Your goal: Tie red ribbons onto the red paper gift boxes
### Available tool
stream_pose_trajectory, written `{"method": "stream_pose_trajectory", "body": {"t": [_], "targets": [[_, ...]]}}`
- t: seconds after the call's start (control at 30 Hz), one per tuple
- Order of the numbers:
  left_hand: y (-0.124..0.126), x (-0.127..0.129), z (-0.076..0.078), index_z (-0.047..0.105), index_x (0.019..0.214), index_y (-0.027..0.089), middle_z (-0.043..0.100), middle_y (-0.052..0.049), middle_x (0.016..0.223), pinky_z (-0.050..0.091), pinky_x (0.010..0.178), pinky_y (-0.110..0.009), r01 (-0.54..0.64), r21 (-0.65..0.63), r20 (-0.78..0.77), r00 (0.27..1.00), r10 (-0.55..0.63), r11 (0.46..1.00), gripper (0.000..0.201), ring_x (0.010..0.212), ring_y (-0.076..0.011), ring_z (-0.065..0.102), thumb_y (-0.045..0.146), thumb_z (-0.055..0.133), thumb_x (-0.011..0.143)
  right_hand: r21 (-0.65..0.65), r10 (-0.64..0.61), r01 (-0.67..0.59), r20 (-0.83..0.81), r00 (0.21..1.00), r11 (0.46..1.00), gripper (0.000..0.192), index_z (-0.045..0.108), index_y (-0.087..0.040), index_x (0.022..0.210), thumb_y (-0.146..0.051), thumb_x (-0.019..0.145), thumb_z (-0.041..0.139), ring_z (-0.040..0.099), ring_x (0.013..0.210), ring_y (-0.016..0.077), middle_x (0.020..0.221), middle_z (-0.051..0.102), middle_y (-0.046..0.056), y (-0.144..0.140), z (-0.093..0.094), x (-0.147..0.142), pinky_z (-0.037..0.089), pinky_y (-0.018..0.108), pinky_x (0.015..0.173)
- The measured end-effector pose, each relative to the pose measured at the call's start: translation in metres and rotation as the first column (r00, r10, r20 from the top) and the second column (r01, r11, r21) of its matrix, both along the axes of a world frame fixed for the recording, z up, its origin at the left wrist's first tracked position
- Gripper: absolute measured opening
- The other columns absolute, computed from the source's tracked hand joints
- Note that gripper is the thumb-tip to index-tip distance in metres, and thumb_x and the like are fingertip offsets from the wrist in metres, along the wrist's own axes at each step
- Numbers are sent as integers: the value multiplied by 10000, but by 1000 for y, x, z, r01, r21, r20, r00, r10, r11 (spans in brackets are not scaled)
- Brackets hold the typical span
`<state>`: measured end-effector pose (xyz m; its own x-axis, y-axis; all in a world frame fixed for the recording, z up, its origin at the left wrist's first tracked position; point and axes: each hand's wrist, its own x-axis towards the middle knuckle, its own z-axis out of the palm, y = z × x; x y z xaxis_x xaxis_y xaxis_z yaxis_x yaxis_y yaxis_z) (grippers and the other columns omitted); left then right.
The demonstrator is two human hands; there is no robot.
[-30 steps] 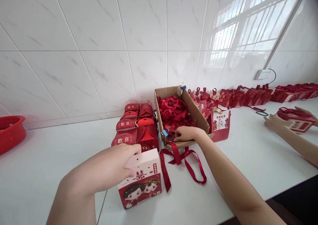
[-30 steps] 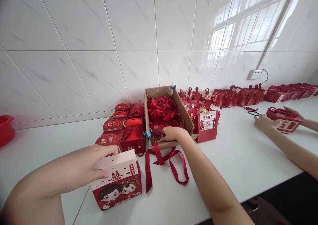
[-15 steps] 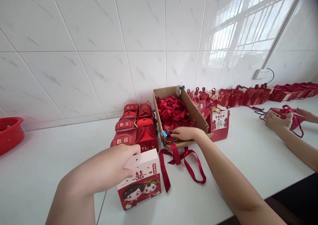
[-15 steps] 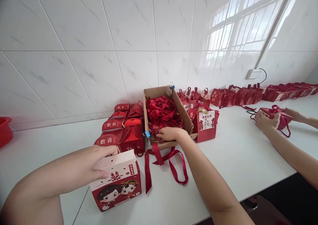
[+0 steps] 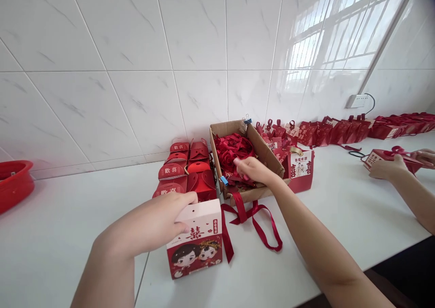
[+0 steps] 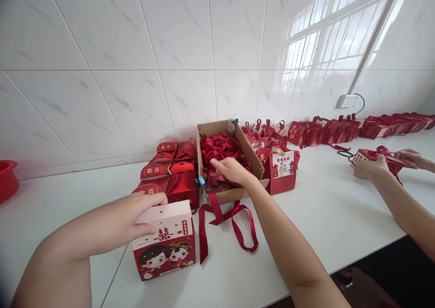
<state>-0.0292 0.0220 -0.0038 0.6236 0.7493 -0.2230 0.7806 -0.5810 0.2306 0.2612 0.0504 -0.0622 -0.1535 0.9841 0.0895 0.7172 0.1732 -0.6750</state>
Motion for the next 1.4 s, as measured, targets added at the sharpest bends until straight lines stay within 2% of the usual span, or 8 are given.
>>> {"method": "stream_pose_trajectory", "body": {"t": [0.1,0.2,0.33,0.67,0.9,1.13,1.3,1.4], "targets": [[0,9,0,530,909,248,606,-33,860,361,573,-274,-14,12,15,1000,13,1000,158,724,-204,576,318,482,775,262,16,127,-481,876,957,641,182,-203,520,-689,869,-47,385,626,146,607,376,35,-7,17,1,386,259,622],[-1,16,0,530,896,249,606,-24,836,353,554,-272,-42,-14,27,999,42,999,148,700,-199,572,326,495,774,391,309,210,-890,336,896,660,107,-177,503,-688,883,282,285,558,143,528,246,-3,-17,30,0,348,250,552],[-5,20,1,536,950,281,616,1,846,368,548,-268,-53,-66,89,994,59,996,222,700,-196,577,419,540,776,439,454,117,-872,-184,891,632,174,-159,466,-496,923,451,261,528,134,500,287,-16,-32,38,-9,324,253,540],[-29,51,1,576,1090,295,548,-26,1201,452,868,-348,105,154,478,862,-167,982,384,1122,-242,496,579,499,842,475,391,-58,-781,-487,878,542,324,-180,464,-357,962,444,219,458,112,480,340,-42,-59,42,-53,276,268,501],[-35,57,2,563,761,223,574,25,797,427,618,-238,105,60,663,740,-118,993,217,702,-114,522,377,495,900,449,434,-12,-869,-237,893,640,154,-167,475,-529,920,439,98,474,113,498,118,-48,-59,36,-65,238,255,469],[-33,31,17,568,802,233,555,36,718,340,477,-227,-132,169,764,643,-46,977,162,593,-107,477,353,495,883,357,280,138,-876,393,924,523,384,-186,534,-575,863,503,459,660,127,654,468,1,-50,39,-44,403,264,653],[-33,10,24,608,827,236,622,26,840,402,580,-240,-256,284,830,547,-104,924,122,771,-137,548,308,515,857,384,-87,197,-284,955,902,379,620,-184,759,-547,834,539,526,788,174,820,586,53,-32,30,-7,421,310,731],[-34,3,25,622,806,263,608,36,798,413,600,-268,-311,304,854,508,-113,901,107,760,-150,529,297,530,850,208,-90,43,226,970,977,326,691,-195,768,-491,822,565,538,857,220,840,620,79,-27,24,5,411,348,775]]}}
